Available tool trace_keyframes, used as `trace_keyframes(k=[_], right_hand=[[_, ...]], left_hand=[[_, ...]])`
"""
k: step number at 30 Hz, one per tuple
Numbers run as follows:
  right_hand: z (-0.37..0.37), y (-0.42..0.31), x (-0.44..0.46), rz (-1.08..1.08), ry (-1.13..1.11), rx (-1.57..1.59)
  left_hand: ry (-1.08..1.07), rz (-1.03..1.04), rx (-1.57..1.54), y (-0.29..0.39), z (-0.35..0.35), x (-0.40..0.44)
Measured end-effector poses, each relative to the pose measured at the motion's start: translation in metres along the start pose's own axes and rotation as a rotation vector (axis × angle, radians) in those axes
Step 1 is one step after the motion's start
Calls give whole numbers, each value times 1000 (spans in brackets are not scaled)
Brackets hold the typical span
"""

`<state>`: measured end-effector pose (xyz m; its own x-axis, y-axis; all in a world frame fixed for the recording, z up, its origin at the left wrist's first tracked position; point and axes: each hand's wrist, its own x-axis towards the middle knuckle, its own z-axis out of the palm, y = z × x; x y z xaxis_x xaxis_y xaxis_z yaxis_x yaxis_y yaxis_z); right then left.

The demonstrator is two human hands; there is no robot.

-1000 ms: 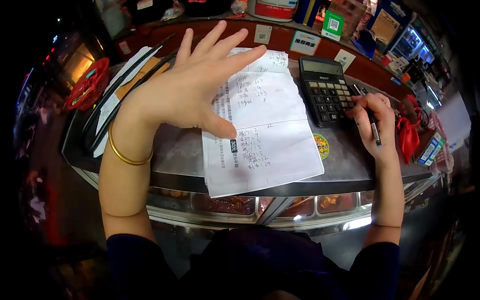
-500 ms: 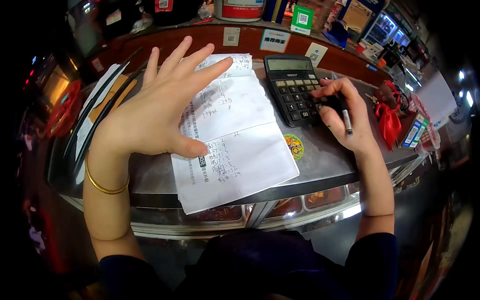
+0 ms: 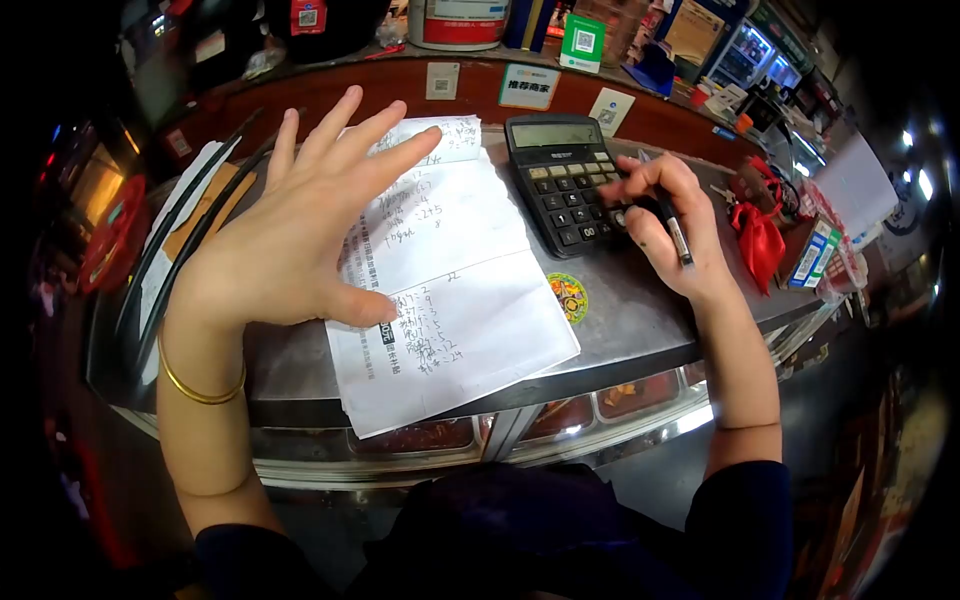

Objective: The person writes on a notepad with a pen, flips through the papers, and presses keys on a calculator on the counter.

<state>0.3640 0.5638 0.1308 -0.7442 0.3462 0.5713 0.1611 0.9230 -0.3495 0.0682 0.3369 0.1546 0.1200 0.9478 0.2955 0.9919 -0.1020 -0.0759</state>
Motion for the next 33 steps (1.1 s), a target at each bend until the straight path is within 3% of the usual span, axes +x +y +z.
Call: trace_keyframes(k=[2, 5, 9, 13, 33], right_hand=[[6, -6, 3, -19, 0, 49], [3, -10, 4, 46, -217, -11], [3, -7, 2, -72, -72, -72], [-4, -1, 1, 10, 96, -113], [-8, -1, 0, 34, -16, -163]], left_hand=[[3, 4, 2, 0, 0, 0], [9, 14, -5, 0, 1, 0], [50, 20, -48, 0, 2, -5], [59, -17, -78, 7, 0, -4], [56, 20, -72, 11, -1, -5]])
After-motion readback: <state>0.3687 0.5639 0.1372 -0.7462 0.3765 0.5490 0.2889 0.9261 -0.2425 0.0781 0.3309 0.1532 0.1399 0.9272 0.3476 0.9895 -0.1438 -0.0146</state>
